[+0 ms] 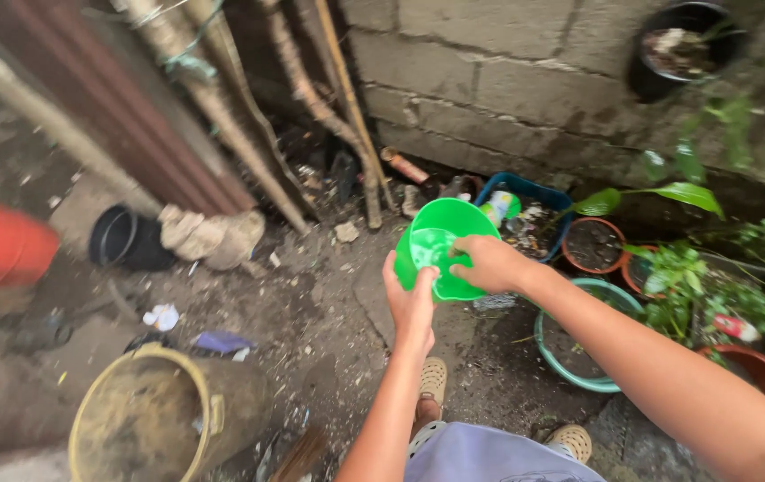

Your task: Watering several indoor and outdoor potted plants using a water scoop.

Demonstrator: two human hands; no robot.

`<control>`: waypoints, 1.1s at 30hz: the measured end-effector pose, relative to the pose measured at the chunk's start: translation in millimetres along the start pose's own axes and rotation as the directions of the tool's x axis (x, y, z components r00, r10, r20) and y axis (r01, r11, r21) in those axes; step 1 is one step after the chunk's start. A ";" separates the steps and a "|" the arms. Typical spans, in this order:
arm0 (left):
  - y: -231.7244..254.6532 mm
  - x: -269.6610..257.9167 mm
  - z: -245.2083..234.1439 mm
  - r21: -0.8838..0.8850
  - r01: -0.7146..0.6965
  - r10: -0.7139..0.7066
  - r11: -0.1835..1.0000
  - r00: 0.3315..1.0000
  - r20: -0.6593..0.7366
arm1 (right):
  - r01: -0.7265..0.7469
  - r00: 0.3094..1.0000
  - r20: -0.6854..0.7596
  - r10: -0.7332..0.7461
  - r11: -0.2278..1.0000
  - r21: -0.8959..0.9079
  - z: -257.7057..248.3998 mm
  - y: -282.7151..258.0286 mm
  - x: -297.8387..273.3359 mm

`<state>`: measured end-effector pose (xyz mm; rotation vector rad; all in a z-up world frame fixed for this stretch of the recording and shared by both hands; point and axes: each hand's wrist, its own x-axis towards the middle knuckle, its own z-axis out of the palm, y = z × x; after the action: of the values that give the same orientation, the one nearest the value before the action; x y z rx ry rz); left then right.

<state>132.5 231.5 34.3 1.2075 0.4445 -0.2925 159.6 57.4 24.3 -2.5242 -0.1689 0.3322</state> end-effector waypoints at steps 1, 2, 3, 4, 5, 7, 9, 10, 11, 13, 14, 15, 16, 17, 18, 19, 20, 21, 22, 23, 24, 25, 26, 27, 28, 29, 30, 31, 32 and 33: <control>-0.1 -2.5 7.6 0.011 0.007 -0.007 1.000 1.000 0.026 | -0.023 1.000 -0.018 0.023 1.000 0.002 -2.1 4.9 -1.7; -0.4 -5.2 15.6 0.050 0.001 -0.002 0.999 1.000 0.030 | -0.023 1.000 -0.019 0.022 0.999 -0.049 -4.6 10.3 -3.7; -1.3 -7.7 25.0 0.090 -0.006 0.002 0.996 0.999 0.041 | -0.031 0.999 -0.023 0.028 0.995 -0.099 -8.0 17.0 -7.0; -12.3 -4.5 31.7 0.103 0.000 -0.007 0.995 0.997 0.075 | -0.061 0.997 -0.046 0.057 0.993 -0.096 -7.3 24.6 -9.6; -24.0 -2.0 39.7 0.079 -0.080 0.067 0.994 0.986 0.154 | -0.123 0.990 -0.096 0.108 0.977 -0.172 -7.7 33.4 -13.8; -32.4 -8.5 61.4 0.052 -0.145 0.126 0.988 0.955 0.268 | -0.227 0.967 -0.170 0.189 0.944 -0.240 -11.3 49.7 -25.3; -26.3 -27.9 85.5 0.077 0.037 -0.057 0.996 0.961 0.270 | -0.420 0.907 -0.122 0.402 0.875 -0.241 -15.3 63.4 -40.8; -35.5 -31.7 92.8 0.090 0.043 -0.068 0.995 0.950 0.305 | -0.453 0.891 -0.145 0.431 0.861 -0.231 -12.7 75.1 -52.7; -43.8 -35.6 98.4 0.103 0.053 -0.083 0.993 0.946 0.313 | -0.509 0.860 -0.129 0.493 0.844 -0.169 -8.8 84.9 -64.3; -65.8 -40.5 106.7 0.130 0.068 -0.110 0.989 0.930 0.351 | -0.588 0.808 -0.127 0.576 0.804 -0.092 5.7 112.6 -86.3; -79.6 -41.4 109.6 0.180 0.019 -0.088 0.984 0.918 0.387 | -0.606 0.793 -0.085 0.603 0.796 -0.005 16.2 130.7 -97.1; -92.5 -42.6 111.1 0.225 -0.032 -0.067 0.974 0.906 0.419 | -0.617 0.783 -0.038 0.621 0.783 0.082 27.5 147.1 -107.1; -92.1 -47.9 119.3 0.235 -0.029 -0.080 0.972 0.893 0.442 | -0.635 0.766 -0.050 0.641 0.767 0.095 16.0 147.5 -120.9; -92.8 -53.7 124.5 0.249 0.034 -0.146 0.968 0.882 0.449 | -0.603 0.757 0.114 0.644 0.619 0.504 8.2 146.6 -134.9; -93.7 -59.1 129.4 0.264 0.097 -0.212 0.960 0.866 0.453 | -0.498 0.777 0.252 0.577 0.319 0.807 0.9 145.6 -148.6; -100.6 -56.2 134.2 0.276 0.102 -0.225 0.956 0.857 0.464 | -0.497 0.769 0.249 0.589 0.305 0.813 -27.4 134.7 -161.1; -107.5 -53.3 138.5 0.276 0.004 -0.142 0.961 0.864 0.482 | -0.456 0.775 0.159 0.611 0.367 0.810 -55.3 123.5 -173.3; -114.0 -50.9 139.3 0.272 -0.092 -0.057 0.958 0.867 0.495 | -0.421 0.779 0.075 0.622 0.431 0.799 -81.2 110.4 -184.1; -109.1 -53.8 142.8 0.281 -0.086 -0.070 0.956 0.863 0.500 | -0.424 0.772 0.078 0.631 0.419 0.803 -105.6 98.7 -200.0; -102.9 -54.7 147.3 0.255 -0.046 -0.087 0.966 0.868 0.489 | -0.393 0.755 -0.052 0.654 0.513 0.763 -131.5 87.5 -213.2; -96.6 -55.7 151.7 0.228 -0.007 -0.106 0.974 0.872 0.479 | -0.368 0.729 -0.181 0.660 0.602 0.709 -157.5 76.2 -226.3; -95.8 -53.0 151.2 0.234 -0.005 -0.111 0.972 0.870 0.480 | -0.370 0.726 -0.179 0.664 0.596 0.713 -166.4 77.8 -235.4; -94.6 -50.2 150.6 0.240 -0.046 -0.074 0.970 0.879 0.470 | -0.377 0.684 -0.217 0.696 0.592 0.712 -175.3 79.2 -244.2; -92.5 -45.6 151.1 0.243 -0.090 -0.033 0.966 0.887 0.461 | -0.383 0.641 -0.256 0.724 0.591 0.710 -185.4 80.9 -251.1; -92.0 -42.2 148.8 0.246 -0.090 -0.035 0.965 0.886 0.463 | -0.384 0.639 -0.256 0.726 0.588 0.712 -183.3 91.5 -256.8; -90.9 -38.1 147.1 0.230 -0.104 -0.009 0.968 0.896 0.443 | -0.389 0.633 -0.277 0.723 0.607 0.693 -181.9 102.6 -261.2; -89.7 -33.7 145.3 0.214 -0.119 0.018 0.969 0.906 0.423 | -0.395 0.628 -0.298 0.719 0.624 0.674 -180.6 113.6 -265.3; -86.2 -32.7 141.7 0.216 -0.120 0.019 0.969 0.907 0.420 | -0.393 0.630 -0.296 0.718 0.624 0.675 -180.1 117.5 -269.3; -82.5 -31.4 138.3 0.238 -0.120 0.019 0.964 0.921 0.388 | -0.541 0.600 -0.329 0.729 0.673 0.504 -179.8 121.5 -273.0; -78.2 -29.1 136.6 0.255 -0.121 0.023 0.959 0.934 0.357 | -0.665 0.575 -0.371 0.729 0.681 0.308 -181.3 126.1 -275.5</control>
<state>95.8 76.1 22.3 1.4037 0.0456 -0.5093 -49.7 -196.2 152.8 -2.3318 1.0541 0.0065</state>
